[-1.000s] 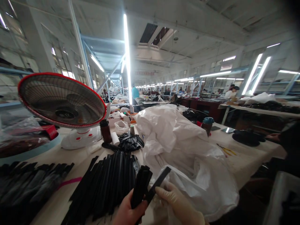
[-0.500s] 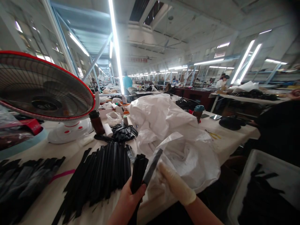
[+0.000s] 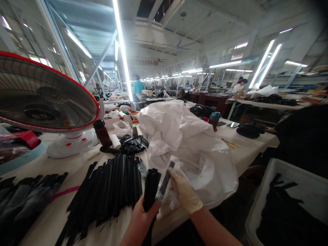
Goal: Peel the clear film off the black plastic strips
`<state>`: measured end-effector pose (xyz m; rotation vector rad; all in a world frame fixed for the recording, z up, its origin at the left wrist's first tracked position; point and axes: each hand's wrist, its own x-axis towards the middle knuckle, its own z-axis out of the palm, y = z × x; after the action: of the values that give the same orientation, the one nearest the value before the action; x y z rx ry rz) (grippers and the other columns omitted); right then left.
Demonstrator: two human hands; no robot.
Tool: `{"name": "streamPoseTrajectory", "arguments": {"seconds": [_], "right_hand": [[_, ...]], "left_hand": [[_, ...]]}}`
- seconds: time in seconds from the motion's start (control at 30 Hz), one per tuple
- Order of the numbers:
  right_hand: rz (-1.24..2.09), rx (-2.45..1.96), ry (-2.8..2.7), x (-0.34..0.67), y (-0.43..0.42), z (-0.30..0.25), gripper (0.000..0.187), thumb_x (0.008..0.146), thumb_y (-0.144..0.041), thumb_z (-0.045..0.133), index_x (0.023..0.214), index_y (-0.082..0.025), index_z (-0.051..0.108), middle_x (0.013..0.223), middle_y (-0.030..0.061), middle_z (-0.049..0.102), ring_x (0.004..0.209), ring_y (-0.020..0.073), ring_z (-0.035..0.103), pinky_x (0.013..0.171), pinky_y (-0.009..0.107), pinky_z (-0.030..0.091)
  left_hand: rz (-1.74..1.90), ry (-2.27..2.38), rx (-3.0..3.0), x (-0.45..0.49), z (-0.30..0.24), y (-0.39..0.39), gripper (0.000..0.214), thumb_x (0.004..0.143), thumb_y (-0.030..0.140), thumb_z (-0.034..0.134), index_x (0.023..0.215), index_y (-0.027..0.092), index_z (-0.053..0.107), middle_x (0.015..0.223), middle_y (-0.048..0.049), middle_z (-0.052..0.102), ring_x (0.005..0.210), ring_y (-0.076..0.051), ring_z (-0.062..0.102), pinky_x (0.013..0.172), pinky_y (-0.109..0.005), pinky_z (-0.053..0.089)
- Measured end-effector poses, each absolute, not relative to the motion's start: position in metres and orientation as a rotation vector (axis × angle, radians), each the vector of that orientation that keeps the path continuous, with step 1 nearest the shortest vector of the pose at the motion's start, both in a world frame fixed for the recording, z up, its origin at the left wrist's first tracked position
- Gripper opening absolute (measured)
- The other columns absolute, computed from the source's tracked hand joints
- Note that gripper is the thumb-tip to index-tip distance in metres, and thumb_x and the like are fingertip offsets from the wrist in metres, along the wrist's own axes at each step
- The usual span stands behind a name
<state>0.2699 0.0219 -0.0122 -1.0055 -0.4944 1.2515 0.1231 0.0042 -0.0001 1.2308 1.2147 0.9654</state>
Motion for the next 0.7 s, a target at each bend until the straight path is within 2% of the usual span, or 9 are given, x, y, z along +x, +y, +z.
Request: {"name": "streamPoseTrajectory", "arguments": {"seconds": [0.07, 0.1, 0.17, 0.27, 0.4, 0.5, 0.6, 0.7], "right_hand": [[1.314, -1.015, -0.568, 0.262, 0.021, -0.019, 0.037, 0.064, -0.051, 0.074, 0.07, -0.018, 0.059, 0.049, -0.0068, 0.047, 0.041, 0.006, 0.038, 0.04, 0.02, 0.03], [1.359, -1.027, -0.607, 0.258, 0.02, -0.021, 0.038, 0.063, -0.051, 0.074, 0.066, -0.017, 0.058, 0.047, -0.0069, 0.046, 0.039, 0.0057, 0.037, 0.04, 0.02, 0.029], [1.414, -1.001, -0.607, 0.258, 0.02, -0.022, 0.041, 0.065, -0.055, 0.071, 0.06, -0.017, 0.055, 0.043, -0.007, 0.042, 0.038, 0.0062, 0.036, 0.04, 0.021, 0.03], [1.421, -0.952, -0.507, 0.264, 0.027, -0.016, 0.045, 0.067, -0.061, 0.066, 0.061, -0.018, 0.054, 0.042, -0.0071, 0.041, 0.038, 0.0072, 0.038, 0.04, 0.022, 0.032], [1.477, -0.971, -0.496, 0.264, 0.035, -0.017, 0.036, 0.061, -0.047, 0.077, 0.064, -0.018, 0.056, 0.043, -0.008, 0.042, 0.037, 0.0063, 0.037, 0.038, 0.02, 0.029], [1.496, -0.899, -0.397, 0.271, 0.037, -0.018, 0.031, 0.065, -0.044, 0.075, 0.075, -0.017, 0.063, 0.044, -0.0089, 0.043, 0.037, 0.0055, 0.039, 0.038, 0.019, 0.031], [1.619, -0.742, -0.313, 0.289, 0.038, -0.012, 0.029, 0.072, -0.038, 0.068, 0.089, -0.015, 0.067, 0.058, -0.0031, 0.06, 0.046, 0.007, 0.051, 0.047, 0.02, 0.041], [1.67, -0.675, -0.354, 0.303, 0.037, -0.008, 0.023, 0.074, -0.03, 0.067, 0.09, -0.015, 0.069, 0.087, 0.0054, 0.071, 0.076, 0.0141, 0.065, 0.069, 0.026, 0.05]], "left_hand": [[0.982, 1.237, 1.211, 0.124, -0.002, 0.005, 0.038, 0.06, 0.049, 0.072, 0.07, 0.018, 0.054, 0.05, 0.0058, 0.051, 0.045, -0.01, 0.048, 0.046, -0.021, 0.039], [0.994, 1.249, 1.198, 0.124, -0.002, 0.006, 0.037, 0.061, 0.048, 0.072, 0.07, 0.018, 0.054, 0.05, 0.0059, 0.051, 0.045, -0.01, 0.048, 0.046, -0.021, 0.039], [1.01, 1.267, 1.176, 0.123, -0.004, 0.007, 0.035, 0.062, 0.046, 0.072, 0.07, 0.018, 0.054, 0.05, 0.0056, 0.052, 0.045, -0.01, 0.048, 0.046, -0.021, 0.039], [1.001, 1.27, 1.152, 0.122, -0.009, 0.005, 0.035, 0.06, 0.047, 0.072, 0.069, 0.018, 0.055, 0.049, 0.0047, 0.054, 0.044, -0.01, 0.048, 0.045, -0.021, 0.039], [1.027, 1.296, 1.084, 0.119, -0.019, 0.009, 0.039, 0.057, 0.049, 0.074, 0.072, 0.017, 0.058, 0.05, 0.0032, 0.056, 0.045, -0.012, 0.05, 0.046, -0.022, 0.039], [1.107, 1.35, 1.009, 0.114, -0.025, 0.03, 0.038, 0.057, 0.046, 0.073, 0.073, 0.015, 0.059, 0.051, 0.0025, 0.057, 0.045, -0.012, 0.051, 0.045, -0.022, 0.039], [1.176, 1.37, 0.953, 0.111, -0.029, 0.063, 0.031, 0.06, 0.038, 0.071, 0.075, 0.015, 0.057, 0.053, 0.0028, 0.057, 0.046, -0.011, 0.051, 0.045, -0.022, 0.04], [1.166, 1.392, 0.917, 0.113, -0.032, 0.093, 0.027, 0.06, 0.03, 0.07, 0.076, 0.015, 0.055, 0.059, 0.0008, 0.059, 0.05, -0.013, 0.056, 0.047, -0.023, 0.043]]}}
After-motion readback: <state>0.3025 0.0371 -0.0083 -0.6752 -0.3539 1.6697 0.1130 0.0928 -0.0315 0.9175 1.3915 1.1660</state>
